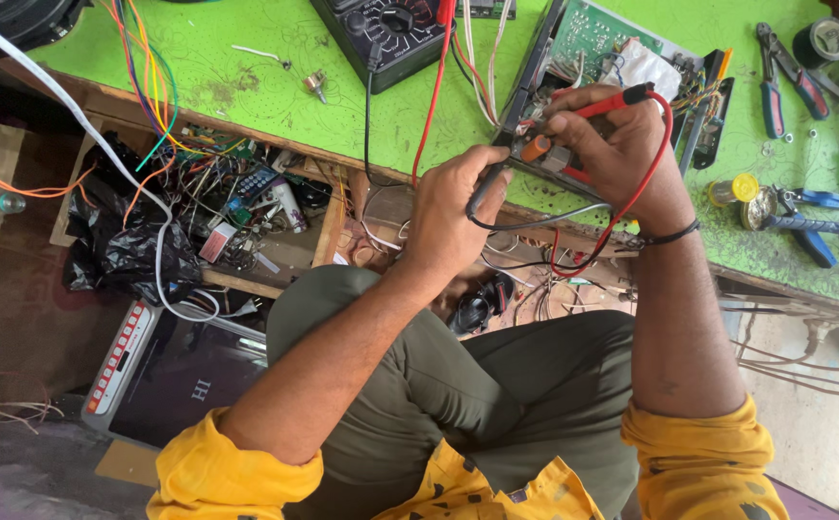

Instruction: The person sits on the floor and uses a multimeter to test components on an open electronic device. They probe various points on the circuit board and capacitors with the multimeter leads, then use a screwdriver to adjust parts inside the device.

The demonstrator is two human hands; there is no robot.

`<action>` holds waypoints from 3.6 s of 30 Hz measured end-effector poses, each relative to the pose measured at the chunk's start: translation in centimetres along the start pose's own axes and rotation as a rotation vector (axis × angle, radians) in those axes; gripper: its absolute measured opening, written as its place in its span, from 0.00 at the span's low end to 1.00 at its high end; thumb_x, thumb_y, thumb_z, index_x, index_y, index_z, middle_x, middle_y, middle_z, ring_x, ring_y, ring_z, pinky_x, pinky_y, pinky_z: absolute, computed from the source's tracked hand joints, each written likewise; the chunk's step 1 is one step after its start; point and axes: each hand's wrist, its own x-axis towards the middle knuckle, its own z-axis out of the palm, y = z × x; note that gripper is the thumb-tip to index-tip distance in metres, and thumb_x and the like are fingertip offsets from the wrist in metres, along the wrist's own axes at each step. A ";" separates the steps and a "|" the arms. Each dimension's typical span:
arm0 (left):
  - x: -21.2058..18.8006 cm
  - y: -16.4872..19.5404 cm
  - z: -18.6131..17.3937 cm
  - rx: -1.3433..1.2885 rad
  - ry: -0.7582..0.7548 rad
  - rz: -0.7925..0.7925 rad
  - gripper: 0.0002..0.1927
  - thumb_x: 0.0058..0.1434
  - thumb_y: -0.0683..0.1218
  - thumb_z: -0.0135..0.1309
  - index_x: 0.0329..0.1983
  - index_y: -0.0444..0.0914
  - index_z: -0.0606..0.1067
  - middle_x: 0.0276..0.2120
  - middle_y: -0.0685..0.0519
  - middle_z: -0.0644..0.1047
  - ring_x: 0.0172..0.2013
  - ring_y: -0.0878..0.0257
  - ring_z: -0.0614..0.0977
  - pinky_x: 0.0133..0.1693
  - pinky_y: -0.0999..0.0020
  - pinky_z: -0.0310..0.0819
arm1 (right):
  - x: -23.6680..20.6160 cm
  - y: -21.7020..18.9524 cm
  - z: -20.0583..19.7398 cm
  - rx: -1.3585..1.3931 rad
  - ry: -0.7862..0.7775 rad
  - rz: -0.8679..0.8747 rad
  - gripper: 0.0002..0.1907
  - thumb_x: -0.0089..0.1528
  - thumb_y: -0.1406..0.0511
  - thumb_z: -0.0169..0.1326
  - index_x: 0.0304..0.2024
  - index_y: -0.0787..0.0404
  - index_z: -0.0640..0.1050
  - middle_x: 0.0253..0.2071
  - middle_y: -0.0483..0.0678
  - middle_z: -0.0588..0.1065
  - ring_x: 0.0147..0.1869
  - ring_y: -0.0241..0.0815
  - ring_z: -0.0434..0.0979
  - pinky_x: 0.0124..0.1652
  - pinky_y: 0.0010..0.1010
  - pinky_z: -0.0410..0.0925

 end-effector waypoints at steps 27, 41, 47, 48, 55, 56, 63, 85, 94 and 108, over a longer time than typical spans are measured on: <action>0.0 -0.2 0.1 0.007 0.009 0.016 0.12 0.65 0.42 0.57 0.49 0.32 0.76 0.33 0.40 0.80 0.34 0.47 0.84 0.38 0.56 0.75 | 0.1 -0.2 0.1 -0.013 -0.004 -0.024 0.07 0.71 0.67 0.59 0.45 0.67 0.81 0.44 0.51 0.81 0.62 0.44 0.80 0.59 0.35 0.71; 0.0 0.0 0.1 0.021 -0.001 -0.016 0.12 0.65 0.43 0.57 0.49 0.32 0.77 0.33 0.42 0.81 0.34 0.50 0.85 0.37 0.57 0.76 | 0.1 -0.3 0.0 -0.006 0.004 0.005 0.07 0.71 0.67 0.59 0.46 0.68 0.81 0.45 0.52 0.81 0.61 0.43 0.80 0.58 0.34 0.71; 0.0 -0.2 0.1 0.021 0.001 0.008 0.11 0.65 0.42 0.57 0.49 0.32 0.76 0.34 0.41 0.81 0.35 0.48 0.85 0.39 0.57 0.76 | 0.0 -0.3 0.1 -0.003 0.001 0.038 0.08 0.70 0.67 0.59 0.46 0.68 0.81 0.45 0.52 0.81 0.58 0.42 0.80 0.56 0.33 0.72; 0.0 -0.2 0.1 0.020 0.006 0.018 0.11 0.65 0.42 0.57 0.49 0.32 0.76 0.34 0.41 0.81 0.36 0.48 0.85 0.39 0.56 0.76 | 0.0 -0.3 0.1 -0.006 -0.002 0.049 0.08 0.70 0.67 0.59 0.45 0.68 0.81 0.45 0.52 0.81 0.57 0.42 0.80 0.55 0.32 0.72; -0.1 -0.3 0.1 0.036 0.017 0.032 0.12 0.65 0.42 0.57 0.50 0.33 0.76 0.36 0.40 0.81 0.38 0.46 0.85 0.40 0.56 0.76 | 0.0 -0.2 0.2 0.020 0.000 0.023 0.08 0.70 0.67 0.60 0.47 0.68 0.80 0.49 0.53 0.80 0.58 0.41 0.80 0.56 0.32 0.72; -0.1 -0.3 0.1 0.039 0.016 0.037 0.12 0.65 0.42 0.57 0.50 0.33 0.76 0.36 0.40 0.81 0.38 0.46 0.85 0.40 0.56 0.76 | 0.0 -0.1 0.2 0.024 0.000 0.026 0.08 0.70 0.67 0.60 0.47 0.68 0.80 0.49 0.53 0.80 0.58 0.40 0.80 0.56 0.31 0.72; -0.2 -0.3 0.1 0.008 0.013 0.035 0.11 0.66 0.42 0.56 0.50 0.32 0.76 0.36 0.41 0.81 0.37 0.48 0.85 0.40 0.57 0.76 | 0.0 -0.3 0.2 -0.013 -0.004 0.008 0.07 0.71 0.68 0.60 0.47 0.68 0.80 0.48 0.54 0.81 0.56 0.41 0.81 0.55 0.31 0.72; -0.3 1.0 -0.6 0.141 -0.023 0.218 0.13 0.70 0.40 0.54 0.56 0.31 0.75 0.47 0.39 0.80 0.48 0.45 0.82 0.51 0.56 0.76 | -7.7 -3.2 9.1 -0.125 0.585 0.036 0.10 0.65 0.72 0.60 0.50 0.66 0.79 0.46 0.54 0.80 0.48 0.47 0.84 0.49 0.32 0.74; -0.2 0.9 -0.4 0.214 -0.029 0.186 0.13 0.69 0.40 0.55 0.55 0.32 0.77 0.45 0.41 0.81 0.47 0.47 0.83 0.51 0.58 0.77 | -7.3 -3.3 9.2 -0.116 0.583 0.035 0.10 0.66 0.71 0.61 0.50 0.66 0.79 0.45 0.54 0.80 0.47 0.49 0.82 0.48 0.34 0.73; 0.1 0.3 0.0 0.307 -0.057 0.227 0.12 0.69 0.40 0.56 0.53 0.31 0.77 0.43 0.42 0.80 0.45 0.46 0.82 0.49 0.56 0.75 | -7.1 -3.8 8.2 0.082 0.515 0.228 0.12 0.65 0.67 0.60 0.50 0.67 0.81 0.42 0.55 0.82 0.43 0.42 0.85 0.44 0.30 0.73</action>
